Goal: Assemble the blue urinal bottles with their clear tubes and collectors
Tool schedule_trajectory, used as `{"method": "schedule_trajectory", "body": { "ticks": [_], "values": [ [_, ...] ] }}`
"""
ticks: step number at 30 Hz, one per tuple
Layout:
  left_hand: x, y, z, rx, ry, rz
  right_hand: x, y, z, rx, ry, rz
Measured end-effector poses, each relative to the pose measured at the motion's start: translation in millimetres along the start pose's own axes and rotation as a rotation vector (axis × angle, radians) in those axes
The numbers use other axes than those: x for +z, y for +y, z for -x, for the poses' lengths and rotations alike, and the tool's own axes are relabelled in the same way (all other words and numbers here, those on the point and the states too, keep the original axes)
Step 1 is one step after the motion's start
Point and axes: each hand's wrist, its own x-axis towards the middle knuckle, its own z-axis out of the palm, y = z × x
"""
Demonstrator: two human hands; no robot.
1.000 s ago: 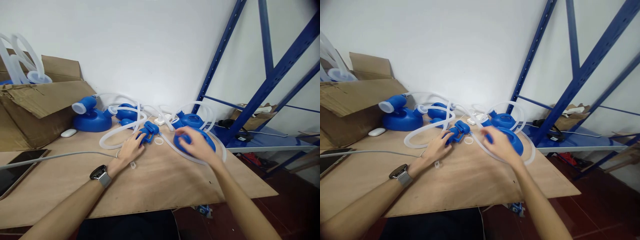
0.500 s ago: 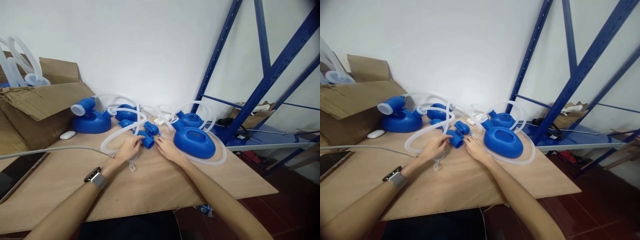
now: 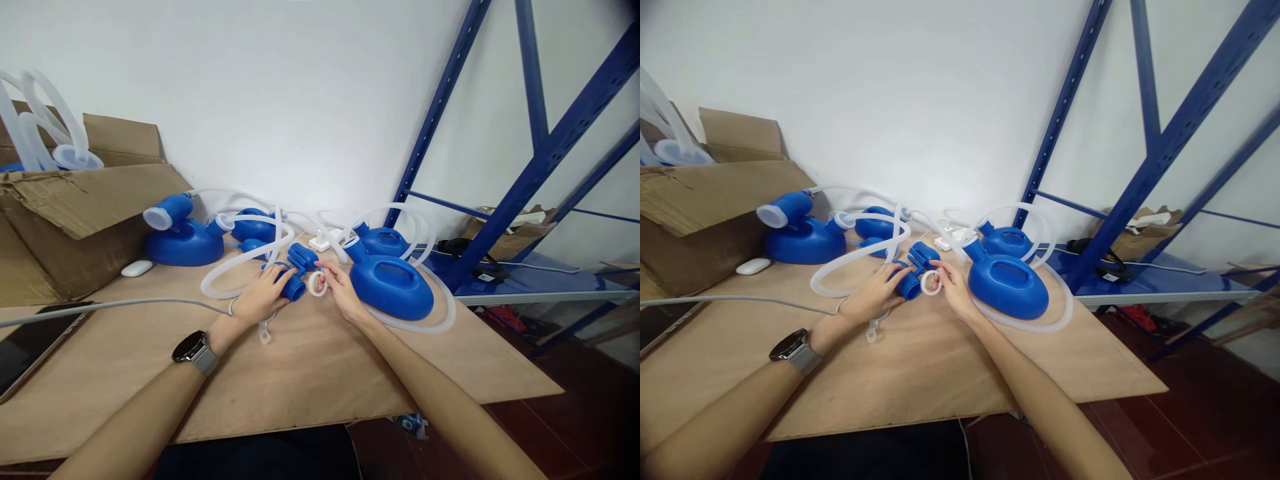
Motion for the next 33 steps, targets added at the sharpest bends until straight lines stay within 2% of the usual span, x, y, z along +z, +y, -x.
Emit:
{"method": "schedule_trajectory", "body": {
  "ticks": [8,16,20,25,30,33],
  "values": [
    [-5.3,7,-2,0.044,0.026,-0.044,8,1,4,0.082,0.078,-0.137],
    [-11.0,40,-3,0.001,0.097,-0.039,36,2,21,0.123,0.178,-0.21],
    [-13.2,50,-1,-0.056,0.135,-0.048,45,-6,31,0.134,0.166,-0.262],
    [-14.8,49,1,-0.077,0.218,-0.052,47,-12,30,0.125,0.102,-0.324],
    [-13.7,50,1,0.003,0.216,0.022,43,-11,31,0.039,0.067,-0.173],
    [-17.8,52,1,0.048,0.202,0.103,41,-8,30,0.074,0.105,-0.143]
  ]
}}
